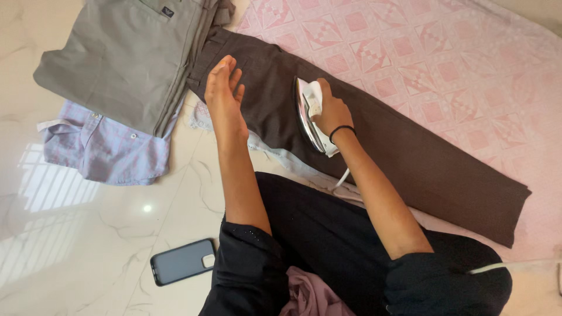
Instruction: The person irons a pair of dark brown trousers laid out on a pink patterned mat on the floor. They use a white electric iron to smooth the fabric, moving it back and forth along the length of the trousers. The person adjusts the trousers with their hands to ensure even ironing.
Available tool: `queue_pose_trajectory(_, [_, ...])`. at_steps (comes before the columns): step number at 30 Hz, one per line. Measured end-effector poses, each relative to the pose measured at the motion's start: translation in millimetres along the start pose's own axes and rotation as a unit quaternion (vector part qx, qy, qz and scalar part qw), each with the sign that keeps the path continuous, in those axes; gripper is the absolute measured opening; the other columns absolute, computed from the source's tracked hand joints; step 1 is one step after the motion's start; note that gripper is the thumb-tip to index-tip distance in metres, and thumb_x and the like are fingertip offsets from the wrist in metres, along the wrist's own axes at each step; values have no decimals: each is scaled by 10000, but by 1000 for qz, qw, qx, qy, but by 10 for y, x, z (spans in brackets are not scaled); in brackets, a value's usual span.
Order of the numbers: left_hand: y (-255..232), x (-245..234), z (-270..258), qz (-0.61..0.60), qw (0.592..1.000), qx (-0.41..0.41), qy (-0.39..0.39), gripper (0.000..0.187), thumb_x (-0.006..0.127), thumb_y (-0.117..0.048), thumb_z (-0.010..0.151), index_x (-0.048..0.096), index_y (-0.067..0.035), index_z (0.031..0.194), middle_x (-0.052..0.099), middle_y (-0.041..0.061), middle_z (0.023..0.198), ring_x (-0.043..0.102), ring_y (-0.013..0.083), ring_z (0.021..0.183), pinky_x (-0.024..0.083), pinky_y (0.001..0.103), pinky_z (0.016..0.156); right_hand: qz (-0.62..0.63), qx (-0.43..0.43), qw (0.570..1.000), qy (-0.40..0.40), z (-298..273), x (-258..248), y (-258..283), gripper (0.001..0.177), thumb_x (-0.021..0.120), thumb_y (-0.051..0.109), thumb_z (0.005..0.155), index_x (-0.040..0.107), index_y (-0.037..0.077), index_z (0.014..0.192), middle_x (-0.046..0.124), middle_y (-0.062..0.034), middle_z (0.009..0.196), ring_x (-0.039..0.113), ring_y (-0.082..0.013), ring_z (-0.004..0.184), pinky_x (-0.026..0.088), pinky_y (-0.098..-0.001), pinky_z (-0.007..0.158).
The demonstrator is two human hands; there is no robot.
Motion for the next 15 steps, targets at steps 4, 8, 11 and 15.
queue_pose_trajectory(4, [-16, -59, -1, 0, 1000, -1, -3, 451, 540, -364, 1010, 620, -86, 1356, 632, 68, 1393, 590, 225, 1281, 419, 405, 1057, 9, -14, 999, 31, -404, 104, -5, 976, 819, 118, 764, 253, 218, 1552, 703, -292, 1080, 674, -485, 1013, 536, -544, 889])
queue_pose_trajectory(8, [-28, -68, -2, -3, 1000, 4, 4, 451, 540, -360, 1016, 611, -81, 1363, 631, 74, 1391, 599, 232, 1279, 427, 397, 1046, -17, -33, 997, 75, -1229, 239, -58, 930, 775, 111, 790, 268, 208, 1564, 688, -290, 1147, 706, -460, 954, 577, -510, 844])
queue_pose_trajectory(11, [-82, -74, -19, 3, 1000, 19, 5, 449, 516, -358, 1029, 603, -81, 1372, 631, 67, 1398, 607, 224, 1284, 432, 384, 1051, -26, -50, 995, 81, -1587, 283, -64, 888, 748, 109, 804, 279, 191, 1553, 661, -298, 1208, 724, -450, 902, 607, -487, 783])
queue_pose_trajectory(15, [-136, -24, -49, -16, 999, 27, 10, 440, 529, -345, 1034, 595, -73, 1374, 628, 73, 1392, 605, 216, 1272, 428, 373, 1039, -20, -52, 996, 71, -1447, 271, -38, 889, 750, 105, 791, 286, 180, 1545, 657, -300, 1227, 721, -459, 904, 602, -497, 786])
Point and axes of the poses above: each hand's wrist, its own z-axis towards the middle knuckle, its own x-axis out of the palm, y = z × x, the point moved 8 cm from there along z, towards the middle knuckle
